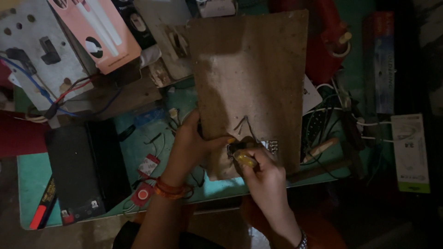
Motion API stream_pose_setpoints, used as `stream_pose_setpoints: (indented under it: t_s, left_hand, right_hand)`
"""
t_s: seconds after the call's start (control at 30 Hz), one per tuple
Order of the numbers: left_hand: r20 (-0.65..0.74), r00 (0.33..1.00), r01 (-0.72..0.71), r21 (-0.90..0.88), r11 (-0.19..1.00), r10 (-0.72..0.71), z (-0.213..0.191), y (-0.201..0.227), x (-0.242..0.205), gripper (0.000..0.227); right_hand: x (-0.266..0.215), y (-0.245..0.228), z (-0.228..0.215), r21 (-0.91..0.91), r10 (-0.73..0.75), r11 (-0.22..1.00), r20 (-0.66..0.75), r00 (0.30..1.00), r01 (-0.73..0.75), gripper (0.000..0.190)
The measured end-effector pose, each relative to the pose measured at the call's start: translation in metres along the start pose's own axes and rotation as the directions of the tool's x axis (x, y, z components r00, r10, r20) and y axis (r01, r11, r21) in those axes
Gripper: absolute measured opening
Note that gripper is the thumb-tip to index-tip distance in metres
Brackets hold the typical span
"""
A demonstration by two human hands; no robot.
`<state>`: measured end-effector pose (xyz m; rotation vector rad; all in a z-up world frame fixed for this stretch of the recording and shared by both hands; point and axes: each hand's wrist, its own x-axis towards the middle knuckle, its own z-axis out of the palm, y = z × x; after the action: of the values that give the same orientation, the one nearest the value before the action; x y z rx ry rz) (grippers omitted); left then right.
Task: Repairing or assembling a wooden electrical switchboard by manipulating wires and using a screwdriver.
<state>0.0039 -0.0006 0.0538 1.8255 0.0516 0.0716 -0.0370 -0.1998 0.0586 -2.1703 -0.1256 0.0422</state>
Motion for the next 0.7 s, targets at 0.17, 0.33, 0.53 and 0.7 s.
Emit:
stream_pose_setpoints:
  t_s: [0.17,0.33,0.53,0.7]
  left_hand:
    - [0.002,1.000,0.012,-0.003,1.000,-0.012,0.001,-0.002,0.003,0.069]
    - [-0.029,0.998,-0.057,0.034,0.998,0.058,-0.002,-0.018,-0.004,0.070]
    - [-0.033,0.998,-0.053,0.033,0.998,0.054,-0.002,-0.014,-0.001,0.070]
    - [-0.052,0.999,-0.012,-0.010,1.000,0.011,0.000,-0.015,-0.001,0.068]
  right_hand:
    - [0.003,0.004,0.003,-0.048,-0.051,0.998,-0.060,0.997,0.048,0.022]
    - [0.001,0.005,0.003,-0.154,-0.182,0.974,-0.098,0.978,0.166,0.026]
    - [-0.005,-0.001,0.006,-0.108,-0.165,0.983,-0.154,0.974,0.149,0.021]
    - [-0.007,-0.001,0.014,-0.159,-0.122,0.983,-0.229,0.966,0.086,0.012]
